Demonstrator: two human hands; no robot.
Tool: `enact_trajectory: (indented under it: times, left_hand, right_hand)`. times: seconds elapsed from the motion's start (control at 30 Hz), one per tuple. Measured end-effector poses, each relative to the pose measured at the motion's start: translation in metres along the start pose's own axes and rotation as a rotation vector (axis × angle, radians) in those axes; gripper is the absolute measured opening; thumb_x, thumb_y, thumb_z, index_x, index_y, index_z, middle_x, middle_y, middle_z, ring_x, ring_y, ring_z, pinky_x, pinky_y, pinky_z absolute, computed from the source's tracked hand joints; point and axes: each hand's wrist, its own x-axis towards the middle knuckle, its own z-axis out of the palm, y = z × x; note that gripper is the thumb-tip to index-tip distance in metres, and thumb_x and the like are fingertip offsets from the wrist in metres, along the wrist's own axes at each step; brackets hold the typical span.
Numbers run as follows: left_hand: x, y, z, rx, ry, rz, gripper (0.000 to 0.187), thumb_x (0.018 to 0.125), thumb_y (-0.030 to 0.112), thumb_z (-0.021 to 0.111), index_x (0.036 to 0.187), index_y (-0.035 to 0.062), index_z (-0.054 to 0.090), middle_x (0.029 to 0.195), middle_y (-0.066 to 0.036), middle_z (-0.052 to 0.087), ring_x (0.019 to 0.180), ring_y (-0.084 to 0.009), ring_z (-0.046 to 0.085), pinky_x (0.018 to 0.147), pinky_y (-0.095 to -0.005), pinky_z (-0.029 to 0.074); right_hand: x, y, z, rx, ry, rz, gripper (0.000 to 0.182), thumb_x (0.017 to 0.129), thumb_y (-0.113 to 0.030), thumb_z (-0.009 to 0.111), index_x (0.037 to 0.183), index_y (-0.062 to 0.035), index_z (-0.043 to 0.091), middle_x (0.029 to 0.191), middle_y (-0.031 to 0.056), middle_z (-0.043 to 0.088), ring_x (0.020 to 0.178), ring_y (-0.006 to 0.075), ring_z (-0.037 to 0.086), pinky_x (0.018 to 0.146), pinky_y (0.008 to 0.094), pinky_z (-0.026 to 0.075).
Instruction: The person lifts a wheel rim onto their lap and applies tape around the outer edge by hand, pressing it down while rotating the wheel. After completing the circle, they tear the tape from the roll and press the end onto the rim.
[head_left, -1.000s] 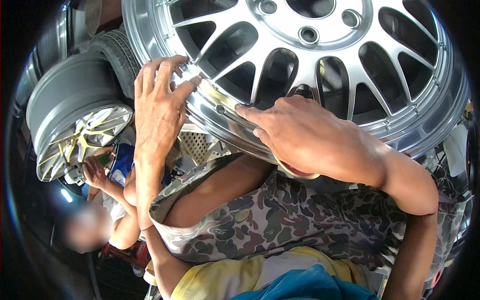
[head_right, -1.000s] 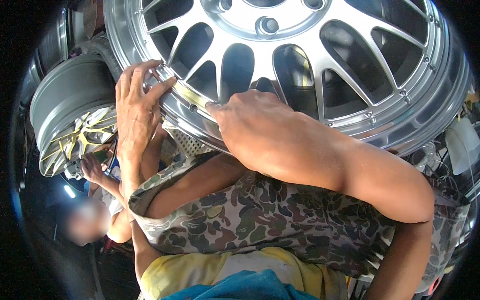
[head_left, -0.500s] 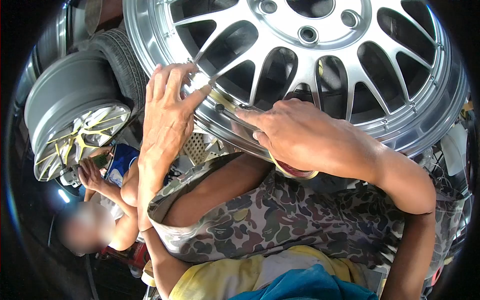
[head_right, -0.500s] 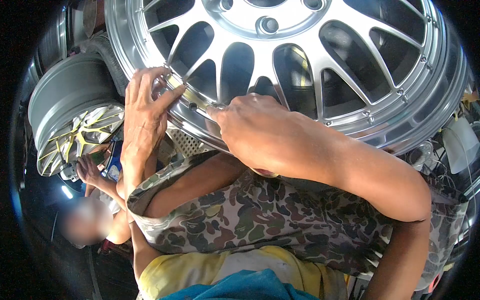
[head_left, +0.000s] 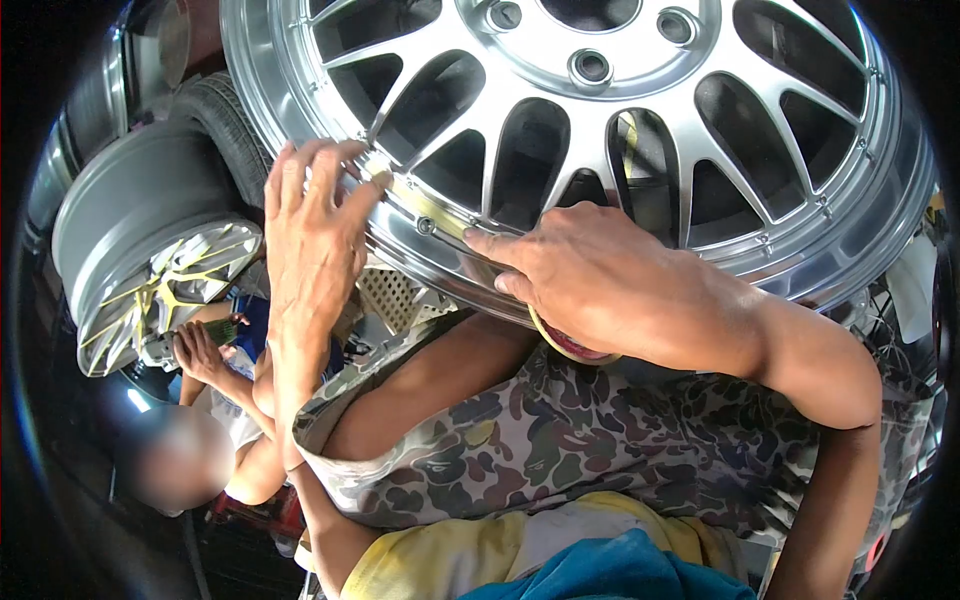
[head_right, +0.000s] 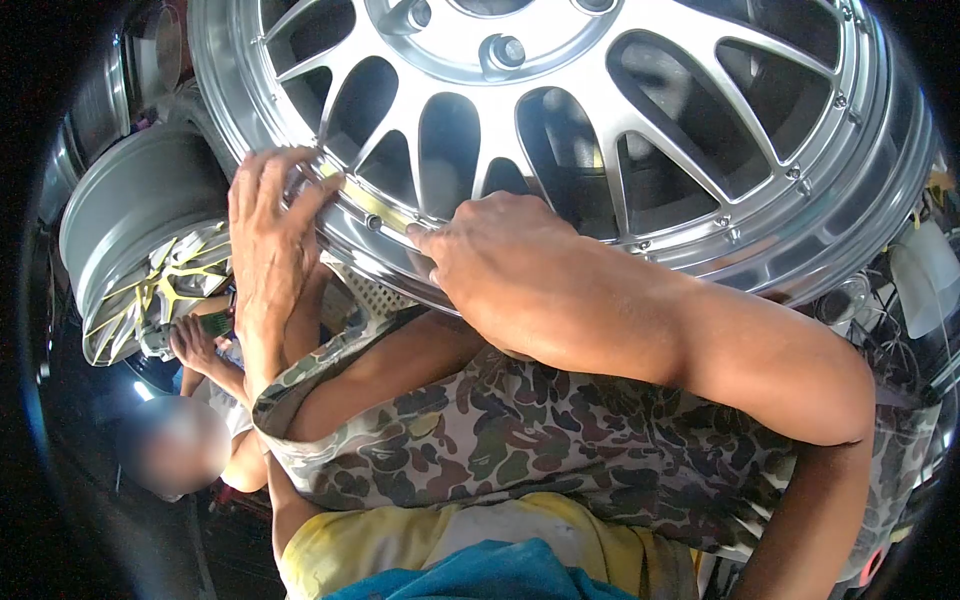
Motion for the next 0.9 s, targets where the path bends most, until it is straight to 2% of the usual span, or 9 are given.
enact_trajectory:
  times: [0.2, 0.3, 0.33, 0.43, 0.67, 0.8, 0.87, 0.9]
  left_hand:
    - [-0.005, 0.013, 0.004, -0.131, -0.069, 0.056, 0.032, 0.083, 0.007, 0.069, 0.113, 0.0103, 0.078, 0.118, -0.007, 0.071, 0.128, -0.0315, 0.062, 0.125, -0.0571, 0.04]
    - [-0.005, 0.012, 0.005, -0.148, -0.062, 0.065, 0.032, 0.083, 0.008, 0.069, 0.114, 0.009, 0.078, 0.116, -0.008, 0.072, 0.127, -0.0314, 0.064, 0.124, -0.0573, 0.041]
    - [-0.005, 0.012, 0.004, -0.156, -0.062, 0.076, 0.032, 0.083, 0.009, 0.069, 0.114, 0.0086, 0.078, 0.116, -0.008, 0.072, 0.126, -0.0314, 0.065, 0.123, -0.0574, 0.042]
    - [-0.005, 0.011, 0.005, -0.176, -0.062, 0.081, 0.033, 0.083, 0.009, 0.07, 0.115, 0.008, 0.078, 0.114, -0.009, 0.072, 0.126, -0.0317, 0.066, 0.122, -0.0575, 0.043]
    - [-0.012, 0.017, 0.011, -0.243, -0.084, 0.068, 0.039, 0.079, 0.005, 0.072, 0.117, 0.0095, 0.079, 0.118, -0.01, 0.069, 0.127, -0.0319, 0.065, 0.124, -0.0596, 0.041]
    - [-0.015, 0.027, 0.007, -0.365, -0.138, 0.067, 0.043, 0.079, -0.001, 0.069, 0.119, 0.0123, 0.079, 0.121, -0.01, 0.066, 0.126, -0.0353, 0.061, 0.124, -0.0618, 0.038]
    - [-0.016, 0.024, 0.003, -0.257, -0.099, 0.059, 0.042, 0.083, 0.003, 0.072, 0.121, 0.0178, 0.079, 0.123, -0.006, 0.065, 0.128, -0.0311, 0.06, 0.125, -0.0604, 0.037]
    - [-0.014, 0.021, -0.004, -0.19, -0.013, 0.019, 0.04, 0.082, 0.003, 0.073, 0.119, 0.0171, 0.08, 0.124, -0.007, 0.065, 0.123, -0.0328, 0.06, 0.115, -0.0565, 0.044]
  right_hand:
    - [-0.001, -0.005, -0.009, 0.059, -0.054, 0.023, 0.026, 0.103, -0.01, 0.06, 0.12, 0.0094, 0.062, 0.094, 0.0163, 0.062, 0.09, 0.0318, 0.06, 0.088, 0.046, 0.047]
    - [0.013, -0.013, -0.005, 0.241, -0.211, 0.252, 0.045, 0.107, -0.023, 0.065, 0.147, -0.002, 0.064, 0.088, 0.0286, 0.075, 0.082, 0.0453, 0.075, 0.079, 0.0531, 0.06]
    - [0.011, -0.009, 0.0, 0.241, -0.212, 0.251, 0.045, 0.107, -0.023, 0.065, 0.147, -0.002, 0.064, 0.088, 0.0286, 0.075, 0.082, 0.0453, 0.075, 0.079, 0.0531, 0.06]
    - [-0.001, 0.008, 0.011, 0.069, 0.004, 0.078, 0.044, 0.107, -0.021, 0.062, 0.148, -0.0029, 0.063, 0.087, 0.0279, 0.075, 0.08, 0.0449, 0.075, 0.077, 0.0534, 0.061]
    - [-0.006, 0.013, 0.007, 0.015, 0.022, 0.051, 0.042, 0.108, -0.02, 0.06, 0.147, -0.0027, 0.064, 0.084, 0.0272, 0.074, 0.077, 0.0443, 0.074, 0.075, 0.0531, 0.06]
    - [-0.007, 0.013, 0.011, 0.014, 0.021, 0.046, 0.041, 0.109, -0.019, 0.059, 0.146, -0.0026, 0.065, 0.081, 0.0268, 0.074, 0.075, 0.0439, 0.074, 0.074, 0.0529, 0.06]
    - [-0.007, 0.014, 0.012, 0.013, 0.03, 0.039, 0.041, 0.109, -0.018, 0.059, 0.146, -0.0025, 0.066, 0.08, 0.0266, 0.074, 0.074, 0.0437, 0.074, 0.074, 0.0528, 0.06]
    - [-0.007, 0.013, 0.013, 0.016, 0.036, 0.039, 0.04, 0.109, -0.018, 0.059, 0.146, -0.0025, 0.066, 0.08, 0.0265, 0.073, 0.073, 0.0436, 0.074, 0.074, 0.0527, 0.059]
